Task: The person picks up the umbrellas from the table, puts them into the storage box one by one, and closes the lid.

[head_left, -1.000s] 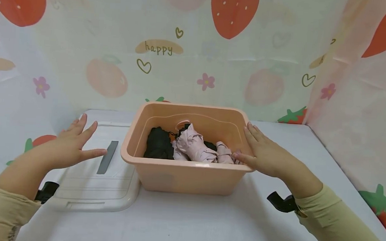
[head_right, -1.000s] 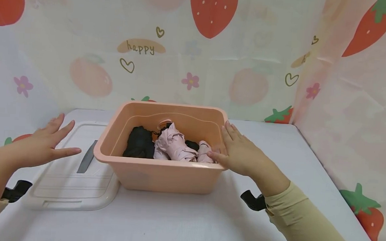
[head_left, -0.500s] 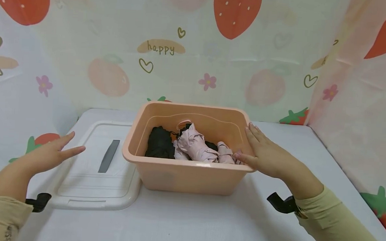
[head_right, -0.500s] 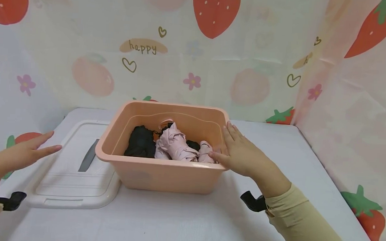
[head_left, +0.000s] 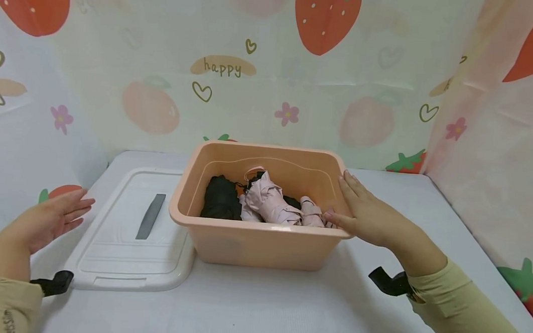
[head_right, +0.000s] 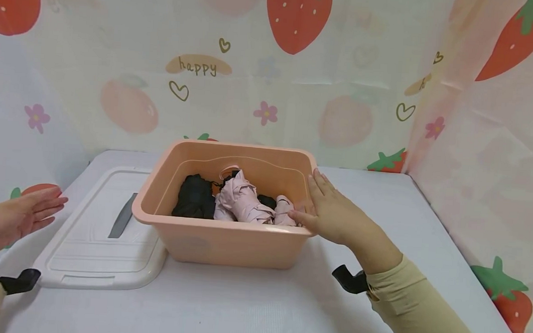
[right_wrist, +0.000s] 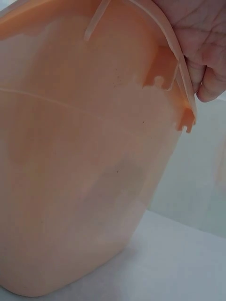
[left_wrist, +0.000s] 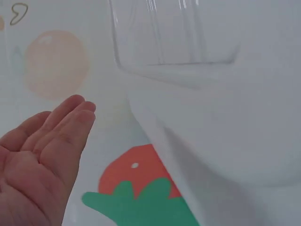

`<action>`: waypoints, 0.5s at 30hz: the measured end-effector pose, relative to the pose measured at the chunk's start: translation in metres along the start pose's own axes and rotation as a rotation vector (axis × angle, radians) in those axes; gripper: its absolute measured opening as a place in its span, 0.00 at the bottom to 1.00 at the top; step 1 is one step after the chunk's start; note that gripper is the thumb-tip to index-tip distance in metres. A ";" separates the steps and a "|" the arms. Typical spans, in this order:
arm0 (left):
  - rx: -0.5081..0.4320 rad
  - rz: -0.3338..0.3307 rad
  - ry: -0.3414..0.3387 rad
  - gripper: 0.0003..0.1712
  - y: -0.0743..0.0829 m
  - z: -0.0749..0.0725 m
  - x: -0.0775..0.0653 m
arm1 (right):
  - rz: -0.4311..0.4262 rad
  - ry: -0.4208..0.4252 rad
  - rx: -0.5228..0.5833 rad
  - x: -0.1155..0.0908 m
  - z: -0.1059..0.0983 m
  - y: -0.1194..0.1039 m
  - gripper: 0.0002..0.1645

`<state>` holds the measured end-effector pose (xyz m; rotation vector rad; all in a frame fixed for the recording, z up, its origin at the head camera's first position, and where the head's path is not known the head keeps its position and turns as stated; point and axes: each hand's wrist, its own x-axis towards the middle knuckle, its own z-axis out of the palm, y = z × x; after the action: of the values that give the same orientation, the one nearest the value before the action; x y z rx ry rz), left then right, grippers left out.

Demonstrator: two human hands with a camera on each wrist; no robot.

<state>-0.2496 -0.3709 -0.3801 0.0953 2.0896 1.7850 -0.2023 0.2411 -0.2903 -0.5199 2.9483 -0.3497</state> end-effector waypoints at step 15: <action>-0.499 -0.185 -0.011 0.19 -0.022 -0.024 -0.007 | 0.019 -0.010 0.024 0.001 0.002 0.001 0.58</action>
<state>-0.2469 -0.3998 -0.3966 -0.2164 1.5291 2.1149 -0.2036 0.2407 -0.2926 -0.4884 2.9338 -0.3781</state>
